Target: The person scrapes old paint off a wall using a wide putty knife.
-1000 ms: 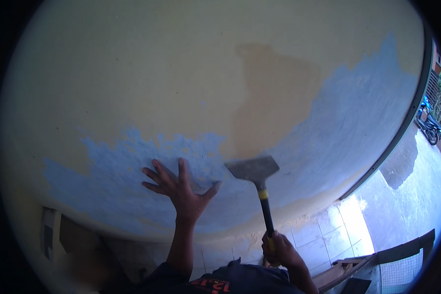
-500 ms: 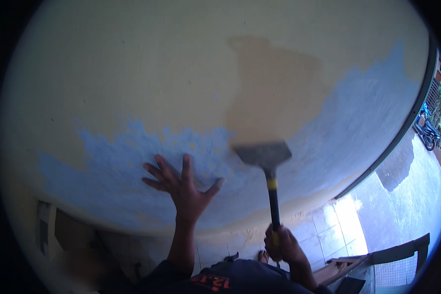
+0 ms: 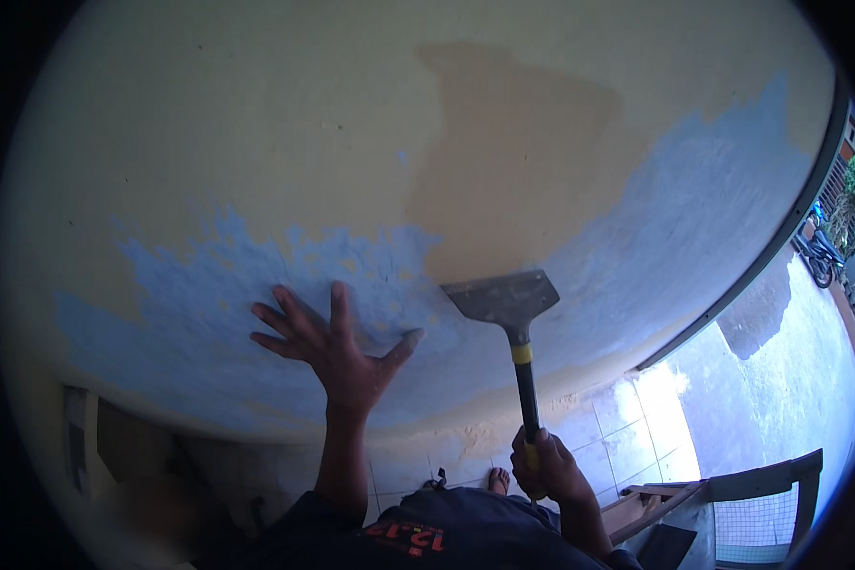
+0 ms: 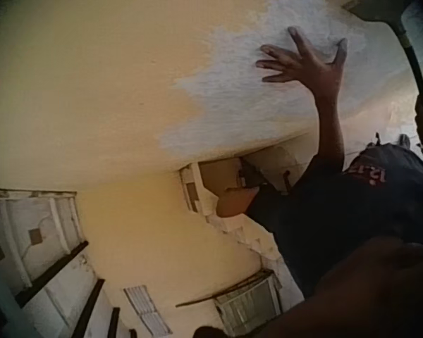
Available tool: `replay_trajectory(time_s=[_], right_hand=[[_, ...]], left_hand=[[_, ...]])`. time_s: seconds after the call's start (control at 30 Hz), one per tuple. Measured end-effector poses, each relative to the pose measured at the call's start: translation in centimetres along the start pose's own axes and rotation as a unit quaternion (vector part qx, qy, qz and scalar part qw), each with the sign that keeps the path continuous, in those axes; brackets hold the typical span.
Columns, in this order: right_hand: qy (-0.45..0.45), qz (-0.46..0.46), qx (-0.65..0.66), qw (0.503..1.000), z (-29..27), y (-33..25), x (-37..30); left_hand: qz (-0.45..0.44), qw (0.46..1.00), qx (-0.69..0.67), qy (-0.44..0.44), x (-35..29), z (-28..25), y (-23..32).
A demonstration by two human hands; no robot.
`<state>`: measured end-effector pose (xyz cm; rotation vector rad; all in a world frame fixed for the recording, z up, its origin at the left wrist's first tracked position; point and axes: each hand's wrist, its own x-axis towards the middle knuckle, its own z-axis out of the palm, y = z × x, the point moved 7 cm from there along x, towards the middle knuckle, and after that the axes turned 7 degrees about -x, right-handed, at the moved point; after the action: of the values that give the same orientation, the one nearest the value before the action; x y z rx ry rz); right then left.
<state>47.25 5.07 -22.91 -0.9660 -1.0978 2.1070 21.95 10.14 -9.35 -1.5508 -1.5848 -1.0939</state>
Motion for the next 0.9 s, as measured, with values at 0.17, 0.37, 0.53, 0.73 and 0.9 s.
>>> replay_trajectory(time_s=[0.17, 0.37, 0.53, 0.73, 0.9], right_hand=[[-0.054, -0.007, 0.042, 0.998, 0.5, 1.4, -1.1], [-0.163, -0.067, 0.079, 0.981, 2.3, 1.2, -0.8], [-0.227, -0.042, 0.136, 0.963, 4.4, 1.5, 1.6], [-0.233, -0.059, 0.131, 0.962, 5.6, 1.5, 1.7], [-0.169, -0.105, 0.103, 0.975, 5.0, 1.2, 0.6]], left_hand=[[-0.004, 1.0, 0.003, 0.001, -0.2, -0.3, -0.6], [0.012, 0.989, -0.114, 0.094, -0.9, -2.4, 0.1], [-0.154, 0.888, -0.432, 0.038, -7.3, -3.3, 1.4], [-0.259, 0.758, -0.55, -0.236, -6.7, 1.3, 6.1], [0.063, 0.932, -0.356, 0.007, 0.3, -6.1, 3.9]])
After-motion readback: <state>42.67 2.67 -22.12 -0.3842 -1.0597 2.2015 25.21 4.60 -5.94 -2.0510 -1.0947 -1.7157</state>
